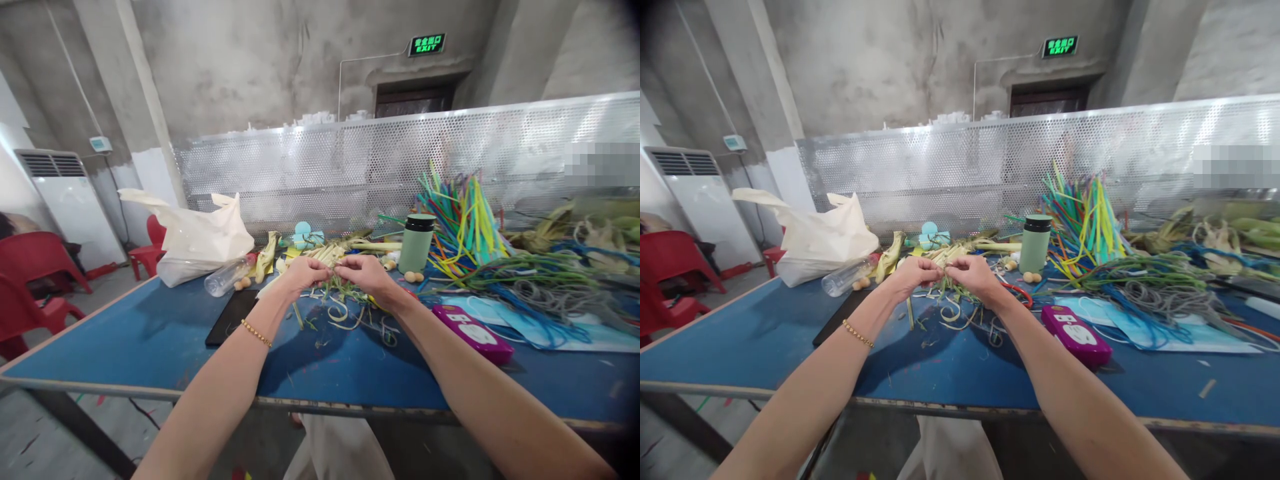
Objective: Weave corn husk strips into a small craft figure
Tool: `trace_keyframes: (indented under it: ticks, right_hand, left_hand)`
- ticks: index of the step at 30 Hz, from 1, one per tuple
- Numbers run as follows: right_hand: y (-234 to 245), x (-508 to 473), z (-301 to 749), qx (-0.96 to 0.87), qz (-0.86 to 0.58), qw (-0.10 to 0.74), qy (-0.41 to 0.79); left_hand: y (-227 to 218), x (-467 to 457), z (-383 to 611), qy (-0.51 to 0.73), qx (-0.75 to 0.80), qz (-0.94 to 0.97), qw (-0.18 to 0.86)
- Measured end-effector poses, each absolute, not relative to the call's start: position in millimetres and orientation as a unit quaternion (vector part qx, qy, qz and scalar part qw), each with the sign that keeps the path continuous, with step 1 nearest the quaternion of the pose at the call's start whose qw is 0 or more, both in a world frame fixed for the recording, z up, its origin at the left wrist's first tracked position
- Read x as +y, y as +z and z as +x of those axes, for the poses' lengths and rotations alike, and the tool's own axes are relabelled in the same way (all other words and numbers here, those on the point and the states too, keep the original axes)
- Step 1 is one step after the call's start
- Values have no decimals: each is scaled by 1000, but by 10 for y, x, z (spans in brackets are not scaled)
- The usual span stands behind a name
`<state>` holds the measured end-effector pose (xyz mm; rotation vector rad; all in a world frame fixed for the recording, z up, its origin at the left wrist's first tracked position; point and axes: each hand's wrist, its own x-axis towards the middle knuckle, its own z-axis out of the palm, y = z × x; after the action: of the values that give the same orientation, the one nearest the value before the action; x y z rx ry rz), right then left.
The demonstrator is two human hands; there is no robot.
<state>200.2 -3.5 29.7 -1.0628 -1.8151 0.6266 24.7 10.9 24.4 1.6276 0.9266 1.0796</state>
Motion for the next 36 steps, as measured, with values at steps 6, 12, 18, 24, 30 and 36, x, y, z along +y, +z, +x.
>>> trace_keyframes:
  ticks: [6,12,18,24,30,36]
  right_hand:
    - [283,-27,2000,-729,-422,470,263]
    - [313,-14,2101,-725,-420,471,274]
    - [318,23,2160,-704,-421,498,283]
    - [304,5,2126,-720,-418,480,276]
    - [298,-33,2072,-733,-421,466,262]
    - [286,-7,2077,-741,-417,457,260]
  left_hand:
    - [267,79,228,416,369,673,488]
    - [308,75,164,394,392,676,484]
    - [360,85,131,431,478,643,415]
    - [361,20,200,413,392,672,474]
    - [327,-13,243,391,378,701,461]
    - [323,-18,235,375,384,717,446]
